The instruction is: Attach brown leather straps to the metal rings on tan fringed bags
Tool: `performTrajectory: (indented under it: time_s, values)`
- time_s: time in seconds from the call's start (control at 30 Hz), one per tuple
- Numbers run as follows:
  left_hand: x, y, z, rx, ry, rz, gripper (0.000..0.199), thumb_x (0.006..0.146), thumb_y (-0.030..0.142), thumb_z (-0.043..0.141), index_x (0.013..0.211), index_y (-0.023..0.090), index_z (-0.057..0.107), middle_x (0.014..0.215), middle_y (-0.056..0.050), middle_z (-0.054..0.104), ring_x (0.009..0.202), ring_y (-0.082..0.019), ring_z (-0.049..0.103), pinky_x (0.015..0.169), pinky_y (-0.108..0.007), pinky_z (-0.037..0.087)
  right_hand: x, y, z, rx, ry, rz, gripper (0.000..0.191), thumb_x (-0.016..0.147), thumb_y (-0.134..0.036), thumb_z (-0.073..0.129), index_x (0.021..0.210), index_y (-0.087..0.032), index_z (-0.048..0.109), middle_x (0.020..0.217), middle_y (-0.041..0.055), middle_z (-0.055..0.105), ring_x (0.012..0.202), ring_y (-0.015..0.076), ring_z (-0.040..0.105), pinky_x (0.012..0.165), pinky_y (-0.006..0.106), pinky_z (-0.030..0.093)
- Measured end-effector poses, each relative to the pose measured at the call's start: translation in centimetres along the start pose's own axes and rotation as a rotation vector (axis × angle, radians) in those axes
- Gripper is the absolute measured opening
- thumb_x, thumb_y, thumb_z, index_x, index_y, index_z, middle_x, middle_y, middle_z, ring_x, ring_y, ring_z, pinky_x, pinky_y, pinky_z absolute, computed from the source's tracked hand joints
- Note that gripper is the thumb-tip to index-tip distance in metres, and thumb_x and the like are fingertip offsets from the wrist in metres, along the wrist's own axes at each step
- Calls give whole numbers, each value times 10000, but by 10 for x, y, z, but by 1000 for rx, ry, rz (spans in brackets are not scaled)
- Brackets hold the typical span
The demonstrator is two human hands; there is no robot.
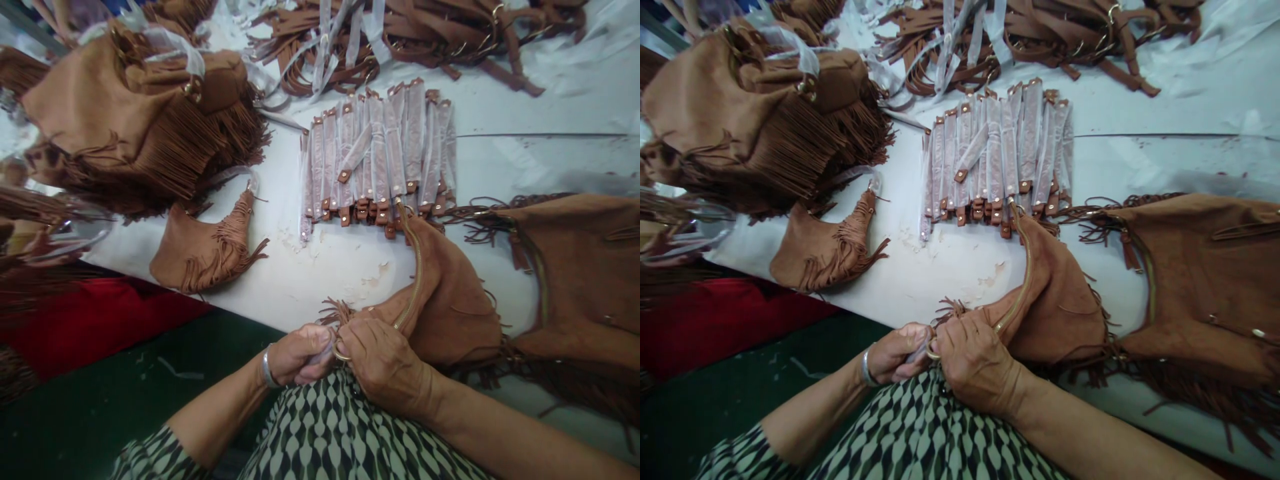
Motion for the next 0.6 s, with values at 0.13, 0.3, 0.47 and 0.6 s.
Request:
performTrajectory:
  time_s: [0.13, 0.3, 0.47, 0.6]
  values:
    - [1, 4, 1, -21, -27, 6, 321, 835, 424, 501, 694, 137, 475, 366, 77, 359, 253, -31, 221, 248, -125, 194, 3, 0, 1, -9, 27, 10, 197, 860, -125, 382, 799, -104, 568, 701, 83, 547, 748, 200, 524, 713, 355, 426]
    - [3, 4, 3, -14, -18, 9, 311, 857, 406, 466, 687, 146, 454, 375, 81, 346, 261, -30, 204, 249, -124, 180, 3, 1, 1, -16, 14, 45, 175, 835, -109, 407, 780, -106, 573, 672, 77, 530, 717, 201, 501, 707, 357, 422]
    - [8, 4, 9, 6, -32, 59, 354, 856, 441, 450, 666, 143, 447, 387, 74, 354, 261, -24, 199, 245, -128, 153, -2, 4, 3, 16, 51, 70, 167, 833, -110, 411, 823, -100, 578, 717, 89, 552, 752, 202, 504, 722, 354, 432]
    - [7, 4, 14, 30, -89, 65, 388, 835, 474, 474, 644, 137, 453, 373, 72, 354, 260, -23, 204, 259, -136, 132, -6, 5, 4, 59, 101, 38, 167, 828, -104, 411, 855, -90, 575, 772, 104, 576, 785, 206, 517, 735, 365, 443]
Point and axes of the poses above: each hand's wrist, its own x-axis towards the middle knuckle, its own z-axis out of the palm, y = z × x, the point moved 2 cm from there along x, towards the middle knuckle
